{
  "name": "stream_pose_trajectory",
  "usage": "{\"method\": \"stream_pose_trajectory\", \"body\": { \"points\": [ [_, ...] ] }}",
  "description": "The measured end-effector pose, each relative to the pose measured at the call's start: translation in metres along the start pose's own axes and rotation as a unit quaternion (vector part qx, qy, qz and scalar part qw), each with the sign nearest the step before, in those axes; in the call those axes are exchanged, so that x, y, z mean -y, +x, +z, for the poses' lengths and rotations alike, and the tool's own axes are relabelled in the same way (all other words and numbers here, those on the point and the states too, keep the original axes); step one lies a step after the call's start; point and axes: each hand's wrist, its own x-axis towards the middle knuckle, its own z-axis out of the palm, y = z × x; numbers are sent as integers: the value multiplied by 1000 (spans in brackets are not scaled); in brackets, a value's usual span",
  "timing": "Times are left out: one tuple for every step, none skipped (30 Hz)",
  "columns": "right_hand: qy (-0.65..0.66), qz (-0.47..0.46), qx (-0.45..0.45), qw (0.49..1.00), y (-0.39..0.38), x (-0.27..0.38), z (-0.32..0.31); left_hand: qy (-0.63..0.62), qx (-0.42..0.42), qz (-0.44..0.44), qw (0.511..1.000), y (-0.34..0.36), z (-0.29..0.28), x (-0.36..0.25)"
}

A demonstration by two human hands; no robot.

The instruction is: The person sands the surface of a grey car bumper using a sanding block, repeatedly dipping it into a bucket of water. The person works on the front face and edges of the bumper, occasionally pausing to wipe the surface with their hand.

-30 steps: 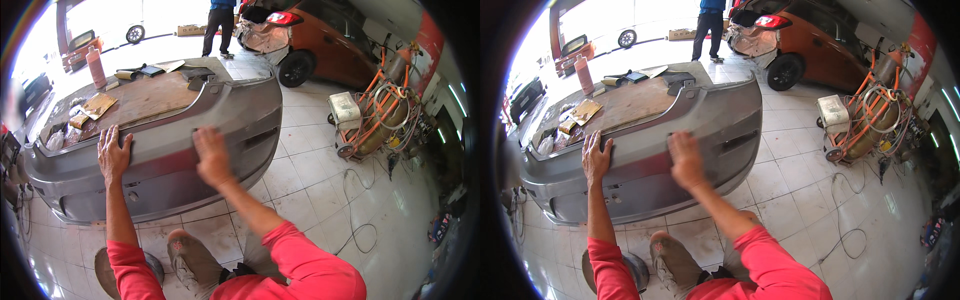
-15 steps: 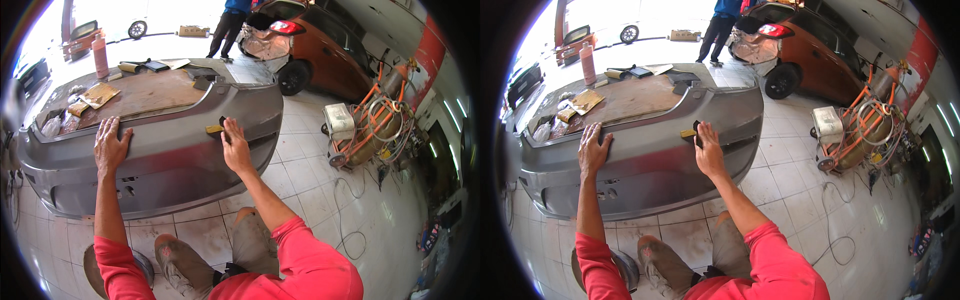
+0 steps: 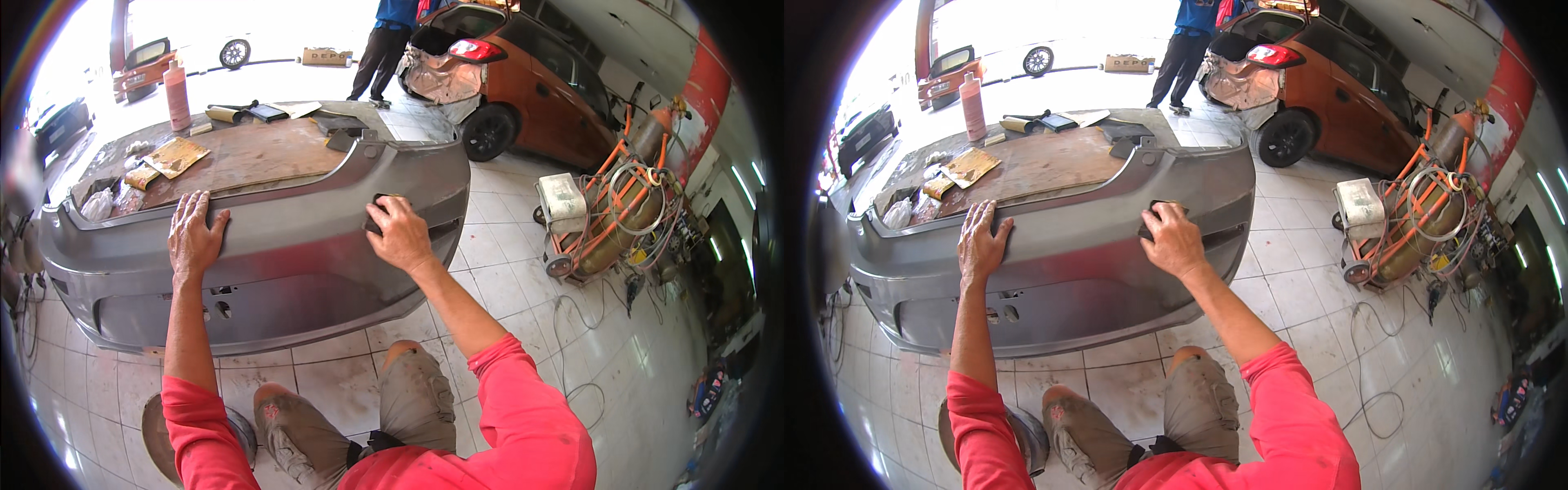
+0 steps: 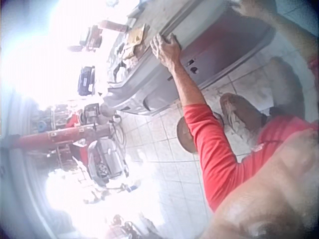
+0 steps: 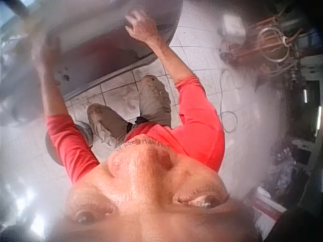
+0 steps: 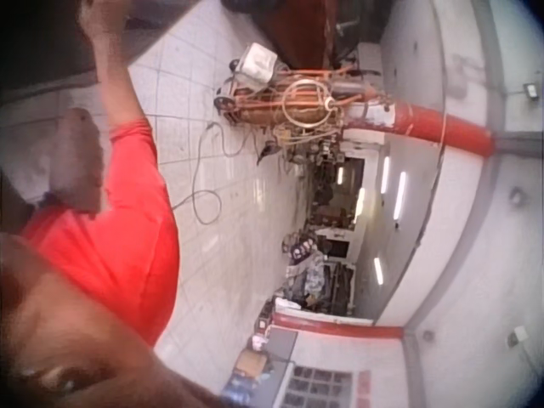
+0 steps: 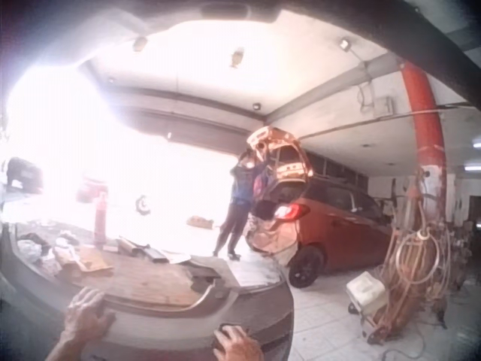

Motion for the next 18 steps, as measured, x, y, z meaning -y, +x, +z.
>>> {"method": "stream_pose_trajectory", "body": {
  "points": [
    [52,28,30,998,-3,4,0,0,0,1,1000,-1,0,0],
    [72,-5,29,997,-4,2,-2,1,-3,-3,1000,0,0,1],
    [96,-35,28,994,-9,-3,-4,7,-4,-3,1000,0,-2,3],
    [119,-66,27,990,-13,-9,-5,13,-4,-4,1000,-1,-5,5],
    [120,-85,45,988,-16,-24,-8,8,-4,-4,1000,-1,-3,1],
    [127,-105,62,984,-17,-36,-9,5,-3,-6,1000,-2,-4,-1],
    [124,-127,73,981,-10,-50,-10,3,-2,-8,1000,-2,-6,-2],
    [124,-150,83,977,-2,-57,-11,3,-2,-9,1000,-1,-7,-3],
    [139,-151,57,977,2,-60,-11,4,0,-13,1000,-1,-7,-4],
    [166,-107,64,978,6,-64,-10,3,0,-16,1000,-2,-6,-4],
    [193,-61,67,977,12,-60,-12,4,-1,-17,1000,-1,-5,-4],
    [219,-16,72,973,19,-57,-12,5,-1,-17,1000,-1,-5,-5],
    [211,-43,7,977,27,-57,-5,4,-1,-16,1000,0,-6,-5],
    [316,41,-15,948,32,-49,-3,7,1,-14,1000,0,-6,-4],
    [415,125,-36,900,37,-38,-5,8,4,-11,1000,0,-6,-5],
    [494,175,-68,849,42,-29,-3,6,6,-13,1000,0,-6,-5],
    [568,220,-111,785,47,-21,-1,3,9,-13,1000,0,-7,-7],
    [511,213,-94,828,51,-9,-4,5,11,-15,1000,0,-10,-6]
  ]
}}
